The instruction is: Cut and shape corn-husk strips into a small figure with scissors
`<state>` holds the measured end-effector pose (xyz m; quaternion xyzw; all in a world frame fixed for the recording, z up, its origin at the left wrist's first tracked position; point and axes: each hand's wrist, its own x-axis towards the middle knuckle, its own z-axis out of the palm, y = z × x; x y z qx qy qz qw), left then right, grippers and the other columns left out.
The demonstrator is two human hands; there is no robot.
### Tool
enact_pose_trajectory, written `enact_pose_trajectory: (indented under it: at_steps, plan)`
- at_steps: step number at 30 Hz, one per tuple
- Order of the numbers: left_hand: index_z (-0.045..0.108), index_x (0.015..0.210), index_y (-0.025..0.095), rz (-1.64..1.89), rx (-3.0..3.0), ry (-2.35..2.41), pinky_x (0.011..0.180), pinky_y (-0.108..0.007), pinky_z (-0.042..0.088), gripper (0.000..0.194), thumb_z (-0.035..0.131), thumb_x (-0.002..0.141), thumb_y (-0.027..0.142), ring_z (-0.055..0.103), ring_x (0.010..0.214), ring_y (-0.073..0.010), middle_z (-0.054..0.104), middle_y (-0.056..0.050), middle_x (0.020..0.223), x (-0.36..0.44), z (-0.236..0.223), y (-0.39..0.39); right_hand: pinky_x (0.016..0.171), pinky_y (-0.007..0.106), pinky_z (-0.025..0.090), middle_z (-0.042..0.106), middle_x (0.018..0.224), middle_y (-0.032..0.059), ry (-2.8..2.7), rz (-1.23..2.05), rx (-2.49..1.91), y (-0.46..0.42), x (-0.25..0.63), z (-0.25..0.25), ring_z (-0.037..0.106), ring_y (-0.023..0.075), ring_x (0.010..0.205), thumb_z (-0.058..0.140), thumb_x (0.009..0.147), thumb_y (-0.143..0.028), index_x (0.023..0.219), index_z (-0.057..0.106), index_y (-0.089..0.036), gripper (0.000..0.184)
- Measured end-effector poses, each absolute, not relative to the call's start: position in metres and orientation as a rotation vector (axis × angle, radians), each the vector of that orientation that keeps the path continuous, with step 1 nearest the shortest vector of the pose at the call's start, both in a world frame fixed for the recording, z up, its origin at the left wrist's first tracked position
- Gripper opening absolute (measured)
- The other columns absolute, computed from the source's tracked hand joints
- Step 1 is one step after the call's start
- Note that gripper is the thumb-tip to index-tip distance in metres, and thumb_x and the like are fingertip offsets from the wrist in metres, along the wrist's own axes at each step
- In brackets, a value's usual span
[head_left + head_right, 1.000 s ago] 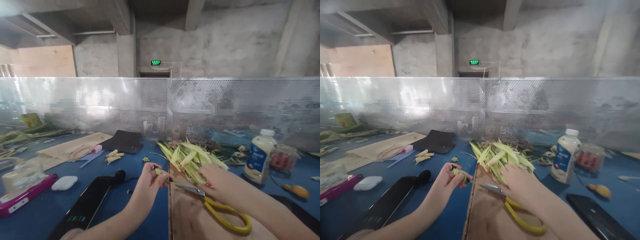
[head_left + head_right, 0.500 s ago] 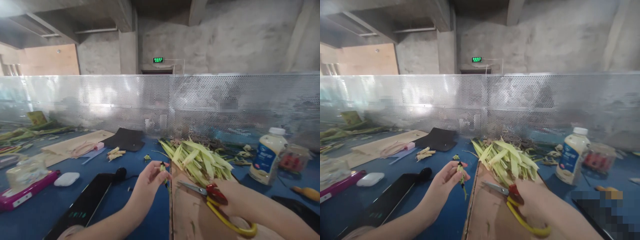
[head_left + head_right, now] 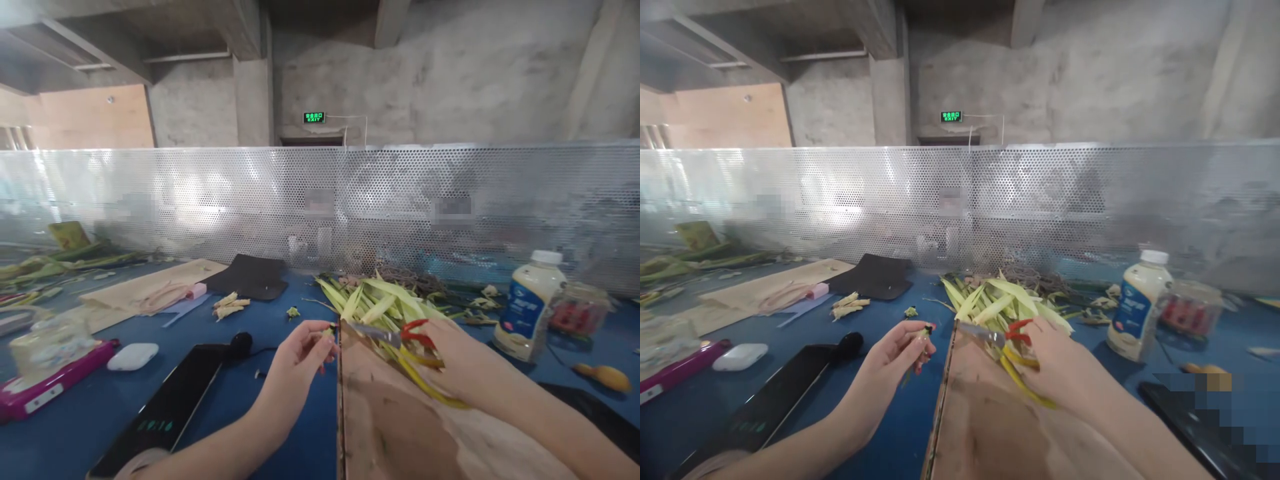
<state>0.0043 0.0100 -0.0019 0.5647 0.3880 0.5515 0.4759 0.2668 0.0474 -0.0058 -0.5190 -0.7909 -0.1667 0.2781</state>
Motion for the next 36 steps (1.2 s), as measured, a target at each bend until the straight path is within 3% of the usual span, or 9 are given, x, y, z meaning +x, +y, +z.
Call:
enact_pose_trajectory:
  at_steps: [6,10,18,27,36]
  plan:
    - [0.05,0.091,0.019,1.317,1.389,1.011,0.059,-0.025,0.038,0.022,0.057,0.079,0.037,0.054,0.067,-0.0129,0.063,0.0,0.075,0.005,-0.001,0.008,0.062,0.032,0.044,0.052,0.077,0.0035,-2.029,-0.088,-1.525,0.038,0.246,0.01,0.052,0.0176,0.067,0.044,0.083,-0.046,0.077,0.04,-0.022,0.026]
    - [0.048,0.083,0.02,1.363,1.476,1.026,0.066,-0.027,0.041,0.021,0.059,0.078,0.038,0.056,0.072,-0.0145,0.062,0.0,0.075,0.003,-0.003,0.011,0.064,0.031,0.044,0.049,0.081,0.0032,-2.122,0.071,-1.389,0.025,0.233,0.007,0.047,0.0158,0.07,0.042,0.086,-0.043,0.078,0.038,-0.022,0.023]
    - [0.057,0.082,0.021,1.415,1.755,1.053,0.075,-0.029,0.042,0.011,0.061,0.077,0.031,0.057,0.083,-0.0172,0.063,-0.002,0.087,-0.002,-0.006,0.012,0.065,0.035,0.042,0.047,0.088,0.0046,-2.239,-0.119,-1.363,0.021,0.231,0.006,0.047,0.0171,0.072,0.049,0.079,-0.029,0.084,0.041,-0.021,0.012]
    - [0.06,0.085,0.023,1.449,1.77,1.058,0.084,-0.033,0.041,0.011,0.061,0.078,0.03,0.058,0.091,-0.0199,0.066,-0.003,0.093,-0.004,-0.009,0.01,0.065,0.038,0.046,0.05,0.092,0.0083,-2.264,-0.345,-1.297,0.024,0.235,-0.002,0.052,0.022,0.08,0.053,0.075,-0.034,0.084,0.043,-0.02,0.02]
    - [0.059,0.083,0.022,1.414,1.724,1.097,0.079,-0.032,0.043,0.009,0.061,0.076,0.028,0.058,0.084,-0.0189,0.066,-0.002,0.088,-0.002,-0.005,0.007,0.067,0.038,0.046,0.05,0.09,0.0083,-2.267,-0.389,-1.267,0.024,0.234,-0.003,0.052,0.0222,0.08,0.054,0.074,-0.034,0.084,0.043,-0.02,0.021]
